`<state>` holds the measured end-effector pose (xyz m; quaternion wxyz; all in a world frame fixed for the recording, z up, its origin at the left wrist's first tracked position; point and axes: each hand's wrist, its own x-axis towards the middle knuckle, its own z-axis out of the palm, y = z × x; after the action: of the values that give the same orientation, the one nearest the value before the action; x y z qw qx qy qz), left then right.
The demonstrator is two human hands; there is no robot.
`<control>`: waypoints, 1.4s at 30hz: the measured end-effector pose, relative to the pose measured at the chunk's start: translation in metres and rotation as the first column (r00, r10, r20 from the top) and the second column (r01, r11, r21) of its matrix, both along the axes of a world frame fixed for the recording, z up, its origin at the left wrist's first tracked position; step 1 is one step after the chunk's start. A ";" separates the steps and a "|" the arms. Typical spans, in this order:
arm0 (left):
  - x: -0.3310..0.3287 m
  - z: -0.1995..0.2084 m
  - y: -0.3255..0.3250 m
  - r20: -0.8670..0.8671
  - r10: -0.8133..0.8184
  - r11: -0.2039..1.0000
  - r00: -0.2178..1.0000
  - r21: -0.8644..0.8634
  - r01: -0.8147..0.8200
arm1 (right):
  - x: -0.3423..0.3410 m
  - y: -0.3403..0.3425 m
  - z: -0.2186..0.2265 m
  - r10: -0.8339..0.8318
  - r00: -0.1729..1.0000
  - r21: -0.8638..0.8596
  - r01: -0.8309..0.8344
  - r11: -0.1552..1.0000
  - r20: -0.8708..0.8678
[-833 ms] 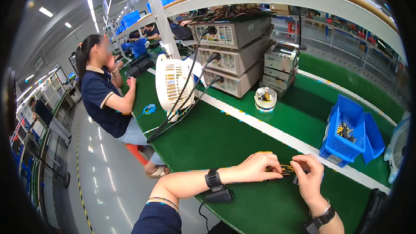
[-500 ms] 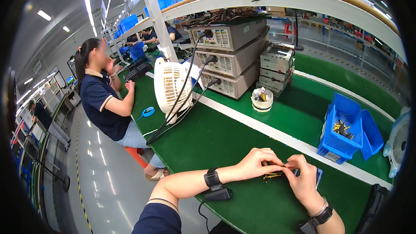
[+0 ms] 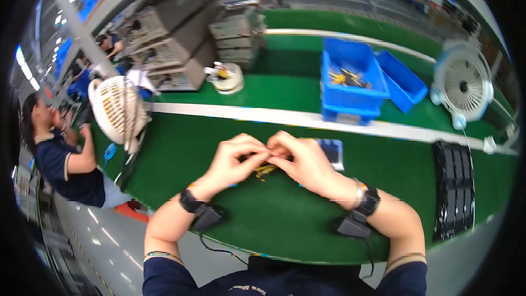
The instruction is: The recorder is assembling electronics by placing small black components into a larger plastic tray housing.
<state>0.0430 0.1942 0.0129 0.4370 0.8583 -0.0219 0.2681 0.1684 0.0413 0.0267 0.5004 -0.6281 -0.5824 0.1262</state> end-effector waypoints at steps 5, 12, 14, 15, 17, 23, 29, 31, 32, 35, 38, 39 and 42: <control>0.007 0.006 -0.004 -0.081 -0.009 0.999 0.997 -0.032 0.007 | 0.012 -0.003 -0.006 -0.033 0.999 -0.090 0.030 0.995 -0.037; 0.004 -0.005 -0.001 -0.146 0.047 0.992 0.988 -0.108 -0.063 | 0.014 -0.007 -0.007 -0.063 0.994 -0.066 0.057 0.996 -0.087; 0.003 -0.006 0.000 -0.170 0.033 0.988 0.985 -0.142 -0.057 | 0.014 -0.007 -0.005 -0.067 0.991 -0.097 0.056 0.994 -0.117; 0.003 -0.005 0.001 -0.181 0.025 0.986 0.983 -0.158 -0.054 | 0.015 -0.006 -0.008 -0.064 0.990 -0.068 0.056 0.996 -0.124; 0.004 -0.004 0.001 -0.192 0.016 0.983 0.981 -0.175 -0.050 | 0.015 -0.006 -0.008 -0.069 0.987 -0.094 0.055 0.994 -0.146; 0.006 -0.004 -0.001 -0.117 0.014 0.984 0.993 -0.173 -0.034 | 0.018 -0.005 -0.008 -0.042 0.973 -0.131 0.013 0.991 -0.227; 0.005 -0.002 -0.002 -0.167 -0.002 0.987 0.986 -0.160 -0.025 | 0.017 -0.006 -0.009 -0.029 0.988 -0.130 0.009 0.991 -0.154; 0.003 -0.004 -0.001 -0.170 0.003 0.988 0.985 -0.150 -0.029 | 0.017 -0.003 -0.016 0.002 0.985 -0.062 -0.013 0.998 -0.175; 0.004 -0.005 -0.001 -0.182 0.019 0.989 0.983 -0.140 -0.045 | 0.018 -0.003 -0.016 0.007 0.986 -0.064 -0.018 0.998 -0.165; 0.005 -0.006 0.002 -0.183 0.017 0.989 0.983 -0.143 -0.044 | 0.017 -0.003 -0.013 -0.032 0.990 -0.056 0.025 0.998 -0.138; 0.008 -0.007 0.005 -0.117 0.108 0.992 0.987 -0.046 -0.114 | 0.019 -0.003 -0.011 -0.166 0.985 0.025 0.165 0.986 0.050; 0.010 -0.003 0.005 -0.162 0.124 0.992 0.979 -0.016 -0.128 | 0.021 -0.002 -0.008 -0.196 0.980 0.057 0.193 0.979 0.036; 0.006 -0.010 0.010 -0.270 0.043 0.977 0.962 0.215 0.016 | 0.022 -0.003 -0.009 -0.219 0.975 0.056 0.217 0.975 0.034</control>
<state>0.0487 0.2046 0.0032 0.3387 0.9293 0.0157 0.1461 0.1905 0.0379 0.0181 0.5157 -0.6773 -0.5230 0.0430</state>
